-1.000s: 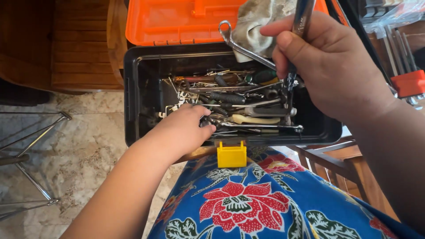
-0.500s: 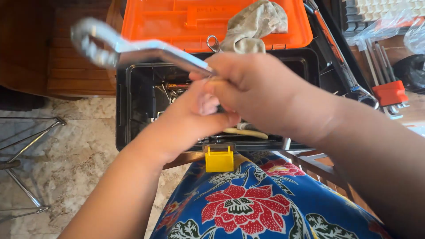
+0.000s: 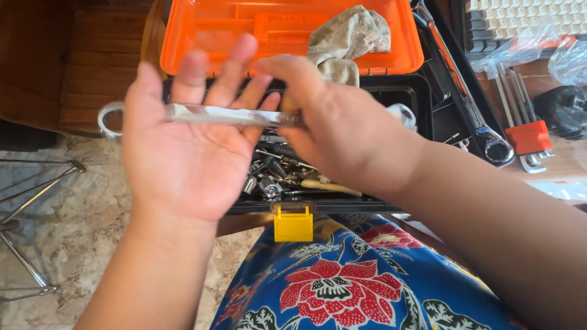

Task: Searching through and organizing various tools and hardware in a toolbox.

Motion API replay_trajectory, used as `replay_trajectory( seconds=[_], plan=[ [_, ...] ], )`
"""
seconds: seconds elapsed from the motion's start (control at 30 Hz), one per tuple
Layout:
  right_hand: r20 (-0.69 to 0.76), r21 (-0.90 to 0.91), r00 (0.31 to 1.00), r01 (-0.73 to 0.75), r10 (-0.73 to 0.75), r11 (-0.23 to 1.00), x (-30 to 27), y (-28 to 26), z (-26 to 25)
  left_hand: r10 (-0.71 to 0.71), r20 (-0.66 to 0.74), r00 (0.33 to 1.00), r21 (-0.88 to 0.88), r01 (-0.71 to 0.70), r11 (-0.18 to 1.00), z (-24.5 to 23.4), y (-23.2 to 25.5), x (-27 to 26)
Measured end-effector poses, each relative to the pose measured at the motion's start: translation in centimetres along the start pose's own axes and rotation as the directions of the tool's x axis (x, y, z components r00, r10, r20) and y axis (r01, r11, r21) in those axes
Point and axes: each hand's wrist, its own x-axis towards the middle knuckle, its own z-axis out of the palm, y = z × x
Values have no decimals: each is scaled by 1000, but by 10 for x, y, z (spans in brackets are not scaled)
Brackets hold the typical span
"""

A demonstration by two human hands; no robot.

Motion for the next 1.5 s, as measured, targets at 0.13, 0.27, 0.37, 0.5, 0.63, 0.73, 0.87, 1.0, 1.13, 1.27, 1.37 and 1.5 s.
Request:
replay_trajectory(
  seconds=[0.13, 0.27, 0.37, 0.5, 0.63, 0.73, 0.87, 1.0, 1.13, 1.27, 1.37, 1.5],
  plan=[
    [31, -24, 993, -114, 115, 993, -23, 14, -20, -69, 36, 997, -115, 73, 991, -7, 13, 3],
    [119, -234, 982, -119, 150, 965, -51, 21, -34, -179, 1, 984, -371, 167, 913, -10, 5, 9],
    [84, -266, 978, -165, 193, 950, -73, 18, -40, -241, 52, 969, -278, 245, 929, -9, -11, 15],
    [-37, -266, 955, -292, 293, 919, -105, 22, -42, -270, 91, 959, 16, 270, 963, 7, -36, 19],
    [-149, -289, 912, -409, 382, 865, -134, 29, -52, -322, -9, 947, 266, 313, 912, 18, -52, 18],
    [-226, -194, 794, -605, 565, 772, -156, 40, -59, -294, -160, 942, 563, 332, 757, 9, -62, 17],
    [-304, 9, 636, -742, 709, 670, -189, 72, -64, -181, -218, 959, 834, 280, 475, -16, -76, 15],
    [-366, 93, 534, -794, 762, 601, -202, 104, -73, -99, -216, 971, 894, 237, 380, -26, -87, 16],
    [-355, -77, 397, -915, 847, 396, -205, 132, -80, -85, -268, 960, 912, 281, 299, -27, -95, 17],
    [-366, -54, 443, -888, 819, 456, -211, 161, -80, -74, -233, 970, 926, 245, 289, -30, -98, 19],
    [-339, -105, 445, -894, 829, 437, -210, 171, -81, -61, -264, 963, 927, 271, 259, -30, -99, 20],
    [-259, -129, 401, -916, 879, 380, -209, 179, -81, -57, -330, 942, 917, 334, 217, -32, -102, 21]
  ],
)
